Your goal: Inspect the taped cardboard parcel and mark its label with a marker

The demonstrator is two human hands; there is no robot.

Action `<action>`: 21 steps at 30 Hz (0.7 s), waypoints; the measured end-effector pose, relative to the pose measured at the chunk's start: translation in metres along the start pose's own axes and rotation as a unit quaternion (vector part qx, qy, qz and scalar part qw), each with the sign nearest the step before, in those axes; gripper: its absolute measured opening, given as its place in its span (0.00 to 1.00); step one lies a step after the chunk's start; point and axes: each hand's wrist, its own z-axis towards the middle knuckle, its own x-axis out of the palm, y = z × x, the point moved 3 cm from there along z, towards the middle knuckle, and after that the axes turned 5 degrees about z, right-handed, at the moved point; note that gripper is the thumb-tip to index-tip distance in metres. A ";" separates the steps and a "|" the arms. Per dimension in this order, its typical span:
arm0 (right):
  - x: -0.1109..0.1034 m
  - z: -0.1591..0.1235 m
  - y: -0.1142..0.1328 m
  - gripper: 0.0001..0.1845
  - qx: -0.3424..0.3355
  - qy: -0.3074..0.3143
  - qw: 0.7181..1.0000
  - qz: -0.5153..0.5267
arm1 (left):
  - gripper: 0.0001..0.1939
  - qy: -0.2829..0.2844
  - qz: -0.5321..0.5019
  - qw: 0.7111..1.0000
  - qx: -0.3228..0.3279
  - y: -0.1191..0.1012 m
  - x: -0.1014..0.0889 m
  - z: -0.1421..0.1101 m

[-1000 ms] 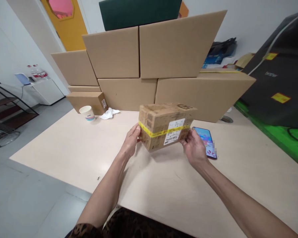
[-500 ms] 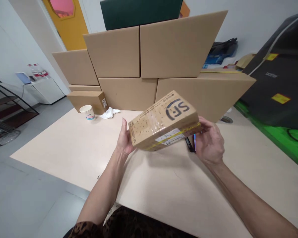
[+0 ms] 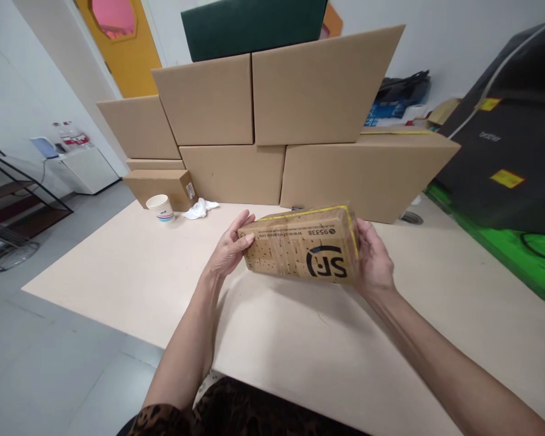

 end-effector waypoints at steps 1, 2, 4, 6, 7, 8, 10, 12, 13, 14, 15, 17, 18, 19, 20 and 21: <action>0.002 -0.001 -0.002 0.14 0.007 0.004 1.000 0.005 | 0.41 -0.010 0.003 1.000 -0.009 0.001 -0.003 0.001; 0.004 -0.002 -0.004 0.13 0.012 0.003 1.000 0.013 | 0.40 -0.029 0.005 0.999 -0.019 0.002 -0.005 0.001; 0.009 -0.006 -0.007 0.13 0.018 -0.002 1.000 0.026 | 0.37 -0.085 0.013 0.996 -0.037 0.005 -0.006 0.002; 0.012 -0.011 -0.011 0.14 0.024 -0.003 0.999 0.025 | 0.37 -0.149 0.033 0.987 -0.049 0.010 -0.006 0.002; 0.013 -0.014 -0.014 0.15 0.028 -0.004 0.999 0.021 | 0.39 -0.180 0.042 0.981 -0.053 0.013 -0.005 0.002; 0.013 -0.015 -0.018 0.16 0.032 -0.007 0.999 0.018 | 0.42 -0.208 0.048 0.975 -0.056 0.016 -0.004 0.001; 0.010 -0.018 -0.025 0.19 0.046 -0.016 0.999 0.012 | 0.49 -0.250 0.049 0.965 -0.066 0.021 -0.004 0.001; 0.005 -0.019 -0.032 0.22 0.066 -0.031 0.997 0.002 | 0.53 -0.275 0.048 0.957 -0.079 0.027 -0.003 0.000; 0.003 -0.019 -0.035 0.24 0.077 -0.040 0.996 -0.006 | 0.52 -0.281 0.048 0.954 -0.087 0.030 -0.002 0.000; 0.001 -0.019 -0.038 0.26 0.088 -0.048 0.995 -0.013 | 0.51 -0.284 0.048 0.953 -0.094 0.032 -0.001 -0.001; -0.001 -0.019 -0.041 0.27 0.096 -0.055 0.994 -0.017 | 0.49 -0.284 0.048 0.953 -0.098 0.033 0.000 -0.001; -0.003 -0.018 -0.043 0.28 0.097 -0.065 0.993 -0.011 | 0.43 -0.273 0.047 0.956 -0.095 0.035 0.004 -0.001; -0.004 -0.018 -0.043 0.27 0.089 -0.069 0.994 -0.002 | 0.38 -0.264 0.045 0.959 -0.090 0.034 0.006 -0.001; -0.004 -0.017 -0.042 0.25 0.078 -0.072 0.994 0.008 | 0.34 -0.252 0.044 0.963 -0.080 0.032 0.008 -0.001; -0.003 -0.017 -0.040 0.24 0.066 -0.072 0.995 0.018 | 0.29 -0.236 0.044 0.969 -0.061 0.029 0.010 -0.001; -0.002 -0.017 -0.037 0.23 0.053 -0.069 0.996 0.026 | 0.26 -0.217 0.044 0.975 -0.031 0.025 0.012 -0.001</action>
